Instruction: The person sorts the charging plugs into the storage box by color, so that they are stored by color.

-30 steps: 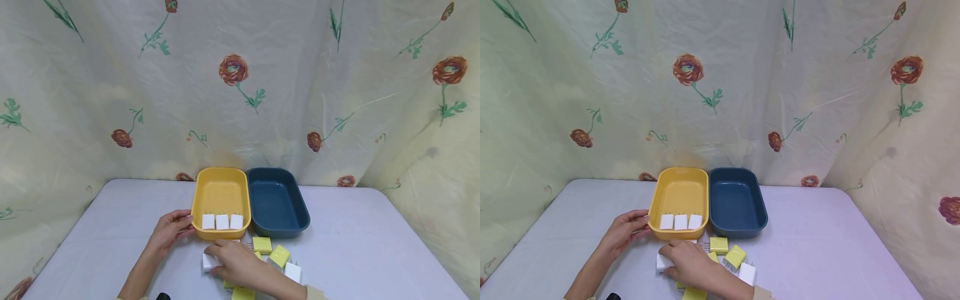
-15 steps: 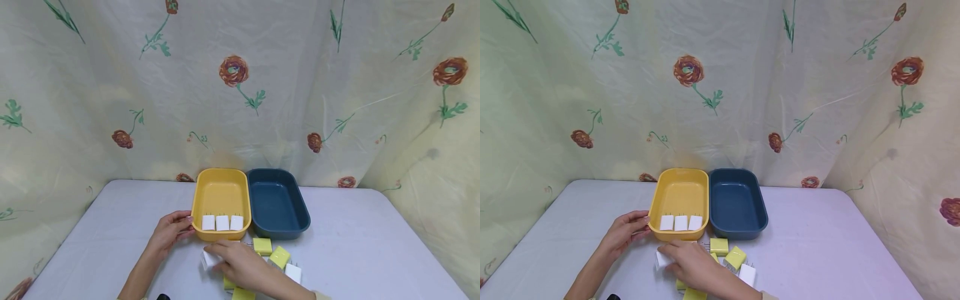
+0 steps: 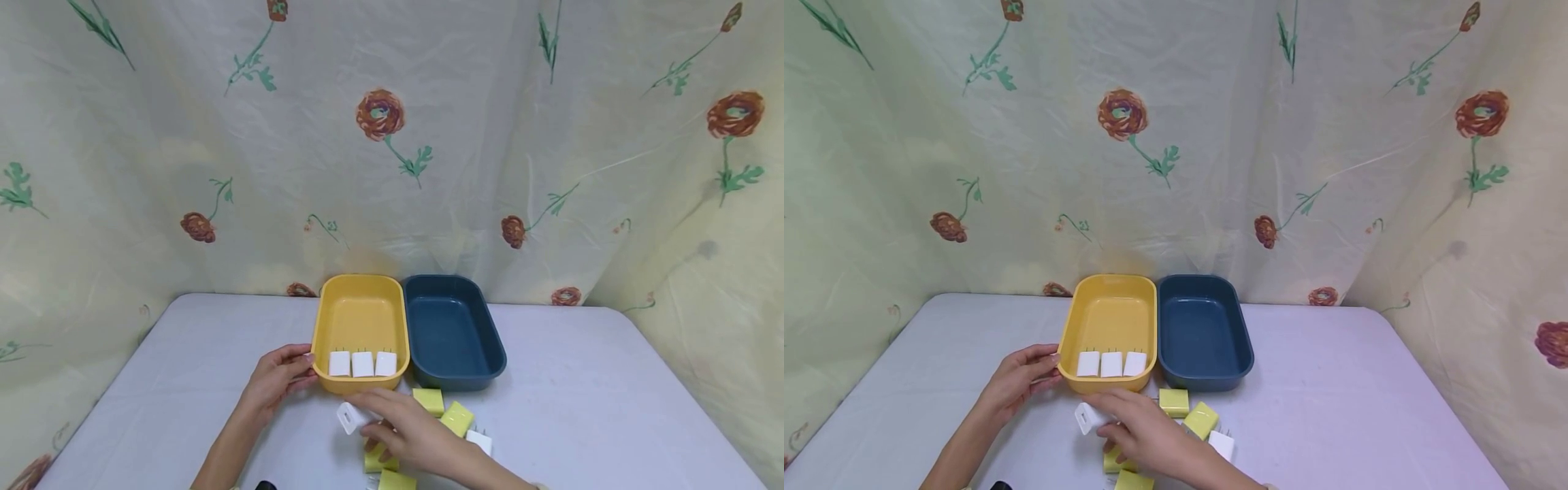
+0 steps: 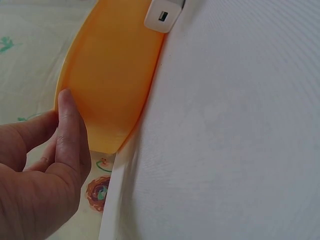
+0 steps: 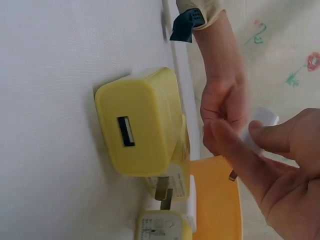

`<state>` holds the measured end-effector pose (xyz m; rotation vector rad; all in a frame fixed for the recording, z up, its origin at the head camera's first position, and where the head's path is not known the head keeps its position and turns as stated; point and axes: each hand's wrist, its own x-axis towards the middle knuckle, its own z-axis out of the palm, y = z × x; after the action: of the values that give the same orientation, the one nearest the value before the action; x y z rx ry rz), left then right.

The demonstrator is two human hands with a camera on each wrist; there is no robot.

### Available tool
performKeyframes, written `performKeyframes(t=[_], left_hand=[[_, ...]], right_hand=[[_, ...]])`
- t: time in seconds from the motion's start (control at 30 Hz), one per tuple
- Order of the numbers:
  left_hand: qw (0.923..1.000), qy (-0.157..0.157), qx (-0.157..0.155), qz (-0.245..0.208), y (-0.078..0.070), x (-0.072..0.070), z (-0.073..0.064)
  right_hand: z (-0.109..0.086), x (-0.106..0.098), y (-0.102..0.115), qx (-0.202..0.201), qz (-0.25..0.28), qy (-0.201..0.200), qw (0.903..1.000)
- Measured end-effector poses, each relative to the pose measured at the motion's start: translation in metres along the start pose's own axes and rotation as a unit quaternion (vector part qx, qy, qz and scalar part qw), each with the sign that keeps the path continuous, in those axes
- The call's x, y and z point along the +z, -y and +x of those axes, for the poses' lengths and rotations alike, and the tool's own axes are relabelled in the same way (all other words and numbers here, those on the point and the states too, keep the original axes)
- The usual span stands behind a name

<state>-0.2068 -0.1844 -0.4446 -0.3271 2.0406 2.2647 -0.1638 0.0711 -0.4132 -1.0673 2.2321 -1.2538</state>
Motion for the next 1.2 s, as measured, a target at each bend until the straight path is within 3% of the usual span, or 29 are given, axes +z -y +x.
performKeyframes(t=[0.13, 0.33, 0.53, 0.77, 0.93, 1.07, 1.2], left_hand=[[1.0, -0.001, -0.002, 0.002, 0.0, 0.0, 0.0], [1.0, -0.003, -0.007, 0.006, -0.002, 0.002, -0.001], [0.9999, -0.01, -0.01, 0.009, -0.002, 0.002, 0.0], [0.9998, -0.011, -0.008, 0.012, 0.0, 0.001, 0.0], [1.0, -0.007, -0.001, 0.001, 0.001, 0.0, 0.001], [1.0, -0.005, 0.0, -0.003, 0.001, 0.0, 0.001], [1.0, -0.001, 0.0, -0.004, 0.001, 0.0, 0.001]], right_hand=[[-0.003, -0.001, -0.003, 0.008, 0.082, -0.001, 0.9966], [-0.007, -0.002, -0.012, -0.023, 0.121, 0.002, 0.9924], [-0.011, 0.0, -0.014, -0.016, 0.208, 0.018, 0.9779], [-0.015, 0.002, -0.013, 0.027, 0.226, 0.028, 0.9733], [-0.017, 0.003, -0.015, 0.048, 0.279, 0.043, 0.958], [-0.018, 0.004, -0.011, 0.088, 0.288, 0.017, 0.9534], [-0.018, 0.004, -0.009, 0.094, 0.254, -0.031, 0.9622]])
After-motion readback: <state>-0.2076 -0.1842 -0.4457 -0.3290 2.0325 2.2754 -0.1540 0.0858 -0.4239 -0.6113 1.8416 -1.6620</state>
